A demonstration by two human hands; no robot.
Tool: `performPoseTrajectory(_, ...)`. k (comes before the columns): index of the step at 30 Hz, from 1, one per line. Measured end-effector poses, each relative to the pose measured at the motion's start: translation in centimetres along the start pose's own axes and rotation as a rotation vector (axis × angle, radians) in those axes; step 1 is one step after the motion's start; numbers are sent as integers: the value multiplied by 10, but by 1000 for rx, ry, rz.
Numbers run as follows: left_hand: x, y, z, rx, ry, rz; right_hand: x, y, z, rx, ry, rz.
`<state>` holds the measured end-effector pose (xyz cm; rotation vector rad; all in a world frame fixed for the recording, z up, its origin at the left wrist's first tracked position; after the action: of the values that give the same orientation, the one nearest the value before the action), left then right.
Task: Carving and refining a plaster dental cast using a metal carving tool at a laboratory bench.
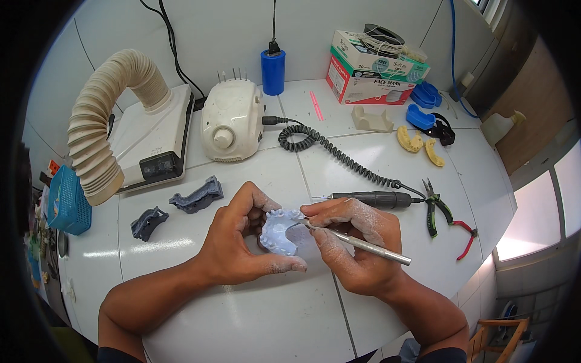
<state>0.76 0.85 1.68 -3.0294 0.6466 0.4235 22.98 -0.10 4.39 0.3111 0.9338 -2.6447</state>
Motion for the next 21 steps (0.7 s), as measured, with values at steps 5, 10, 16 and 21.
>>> performPoseTrajectory(5,-1,0,1,-26,30,25,1,0,-2,-32,-13,-14)
performPoseTrajectory(10,4,-5,11,134,119,-44,2,-1,1,6,-43,-39)
performPoseTrajectory(16,5,-5,11,132,152,-41,2,-1,0,-4,-53,-44)
performPoseTrajectory(21,4,-5,11,147,133,-43,2,-1,0,-8,-49,-45)
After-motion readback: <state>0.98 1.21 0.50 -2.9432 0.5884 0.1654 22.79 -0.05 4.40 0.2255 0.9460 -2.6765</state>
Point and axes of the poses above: each hand's wrist, its own y-axis away from the middle knuckle, its own x-axis out of the palm, z = x × y, the point moved 2 cm from there along -y, towards the middle knuckle, and after that the axes turned 10 degrees about -x, right-handed, at the moved point
